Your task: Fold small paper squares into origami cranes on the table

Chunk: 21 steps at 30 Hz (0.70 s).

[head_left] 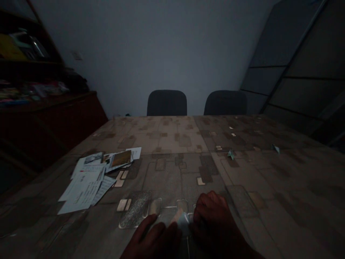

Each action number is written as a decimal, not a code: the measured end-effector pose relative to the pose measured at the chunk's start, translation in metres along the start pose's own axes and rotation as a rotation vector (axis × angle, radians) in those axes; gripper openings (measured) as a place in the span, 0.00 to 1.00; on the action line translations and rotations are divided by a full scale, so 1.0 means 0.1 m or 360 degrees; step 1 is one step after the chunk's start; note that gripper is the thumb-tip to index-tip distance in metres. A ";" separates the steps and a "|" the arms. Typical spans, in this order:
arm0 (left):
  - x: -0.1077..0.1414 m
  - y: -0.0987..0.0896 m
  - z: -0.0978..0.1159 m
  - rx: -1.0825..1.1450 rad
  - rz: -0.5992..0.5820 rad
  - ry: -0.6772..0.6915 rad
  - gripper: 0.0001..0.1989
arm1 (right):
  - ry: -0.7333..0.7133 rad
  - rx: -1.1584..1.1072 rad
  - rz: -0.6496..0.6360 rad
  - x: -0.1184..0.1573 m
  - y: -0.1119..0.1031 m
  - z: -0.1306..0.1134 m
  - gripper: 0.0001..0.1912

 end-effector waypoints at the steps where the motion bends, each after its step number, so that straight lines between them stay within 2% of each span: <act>1: -0.02 0.01 0.00 -0.0002 0.0133 -0.0016 0.18 | -0.0042 -0.0018 -0.0024 0.01 -0.02 0.02 0.07; 3: -0.05 0.01 -0.01 0.0026 0.0354 -0.0039 0.20 | -0.0169 -0.0059 -0.0011 0.05 -0.06 0.06 0.06; 4: -0.08 0.01 -0.01 0.0046 0.0409 -0.0056 0.20 | -0.0231 -0.0005 0.0070 0.08 -0.09 0.06 0.08; 6: -0.12 -0.02 -0.01 0.0095 0.0440 -0.0055 0.21 | -0.0418 0.0188 0.0329 0.15 -0.16 0.02 0.14; 7: -0.13 -0.03 -0.01 0.0119 0.0416 -0.0047 0.20 | -0.0537 0.0262 0.0344 0.17 -0.17 -0.03 0.15; 10: -0.13 -0.05 -0.02 0.0138 0.0271 -0.0009 0.15 | -0.0720 0.0475 0.0204 0.21 -0.12 -0.18 0.15; 13: -0.07 -0.03 -0.03 0.0123 0.0320 -0.0032 0.13 | -0.0799 0.0496 0.0135 0.21 -0.04 -0.26 0.13; 15: -0.04 -0.01 -0.04 0.0119 0.0287 -0.0048 0.12 | -0.0798 0.0492 0.0083 0.20 0.02 -0.24 0.12; 17: -0.04 -0.02 -0.03 0.0064 0.0177 -0.0011 0.13 | -0.0828 0.0487 0.0025 0.20 0.07 -0.22 0.12; 21: -0.08 -0.11 -0.02 -0.0005 -0.0016 0.0072 0.17 | -0.0864 0.0496 -0.0053 0.21 0.06 -0.17 0.10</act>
Point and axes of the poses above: each hand's wrist, its own x-axis away from the middle knuckle, its own y-axis out of the palm, z = x × y, the point moved 3 cm from there along -x, towards the middle knuckle, and after that the axes turned 2 degrees about x, right-handed, at the moved point
